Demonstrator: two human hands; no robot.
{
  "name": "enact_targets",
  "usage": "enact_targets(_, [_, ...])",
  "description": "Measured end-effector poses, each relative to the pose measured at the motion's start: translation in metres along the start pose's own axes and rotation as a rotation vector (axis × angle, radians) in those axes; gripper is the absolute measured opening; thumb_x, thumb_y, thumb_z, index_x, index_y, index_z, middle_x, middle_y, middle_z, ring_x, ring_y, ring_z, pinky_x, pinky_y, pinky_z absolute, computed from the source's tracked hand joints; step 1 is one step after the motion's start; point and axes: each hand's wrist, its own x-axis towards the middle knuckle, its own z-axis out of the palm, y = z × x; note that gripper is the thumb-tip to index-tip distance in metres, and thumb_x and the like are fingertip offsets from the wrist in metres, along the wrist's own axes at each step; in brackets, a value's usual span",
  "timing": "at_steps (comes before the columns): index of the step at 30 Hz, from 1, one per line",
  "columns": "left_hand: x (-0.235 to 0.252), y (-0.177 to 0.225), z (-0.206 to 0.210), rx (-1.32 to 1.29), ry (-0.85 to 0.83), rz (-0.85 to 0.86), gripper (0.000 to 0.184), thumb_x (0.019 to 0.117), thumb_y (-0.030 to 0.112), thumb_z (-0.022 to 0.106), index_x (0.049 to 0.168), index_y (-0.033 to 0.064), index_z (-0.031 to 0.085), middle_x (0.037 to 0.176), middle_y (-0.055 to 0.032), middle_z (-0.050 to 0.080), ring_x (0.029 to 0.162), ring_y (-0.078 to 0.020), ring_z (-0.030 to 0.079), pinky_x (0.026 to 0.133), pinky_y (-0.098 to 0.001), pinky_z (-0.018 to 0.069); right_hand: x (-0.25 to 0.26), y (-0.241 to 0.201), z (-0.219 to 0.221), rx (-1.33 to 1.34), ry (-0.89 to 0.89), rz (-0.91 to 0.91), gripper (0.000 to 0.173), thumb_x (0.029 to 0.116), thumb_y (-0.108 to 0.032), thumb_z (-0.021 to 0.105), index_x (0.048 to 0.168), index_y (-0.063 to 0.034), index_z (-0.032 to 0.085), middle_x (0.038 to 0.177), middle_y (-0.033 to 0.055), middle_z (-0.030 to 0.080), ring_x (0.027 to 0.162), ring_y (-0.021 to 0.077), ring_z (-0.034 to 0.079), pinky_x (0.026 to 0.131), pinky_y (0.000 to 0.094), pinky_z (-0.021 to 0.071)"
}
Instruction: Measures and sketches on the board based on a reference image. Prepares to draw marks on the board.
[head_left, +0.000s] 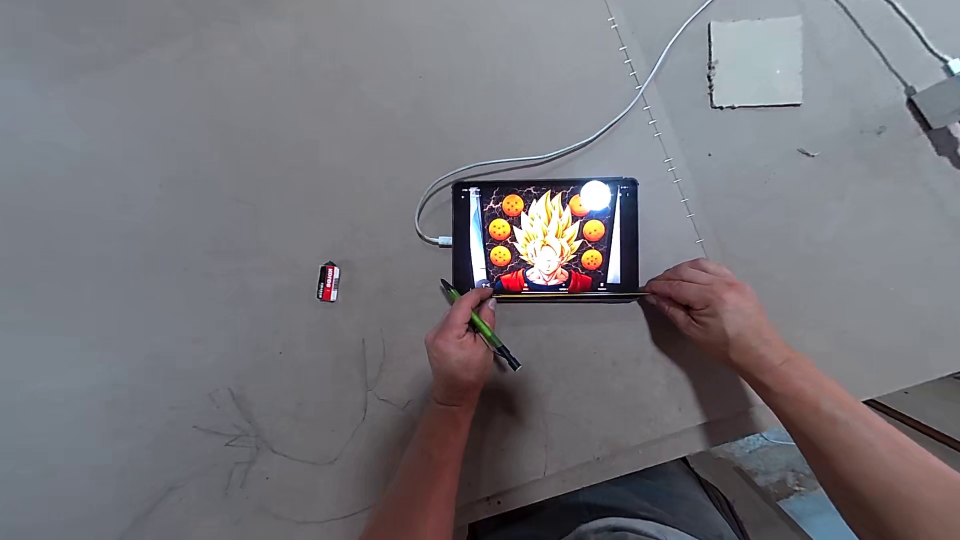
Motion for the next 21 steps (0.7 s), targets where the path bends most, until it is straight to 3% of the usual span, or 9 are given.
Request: enact_targets(21, [0.0015,-0.0001,0.0063,0.038,0.047,0.018,0.02,0.1027,0.019,0.064,0.117,0.0099,0.073,0.104,-0.0023,0.075,0.085,-0.0025,0.07,0.076,-0.0219,0.0593,0.001,-0.0061,0.0,0.003,0.031,0.019,0.022,0.1011,-0.024,0.06,0.102,-0.016,0.08,0.105,-0.0009,0.075,0.109,0.0174,0.067,0.094,0.0362,0.0549])
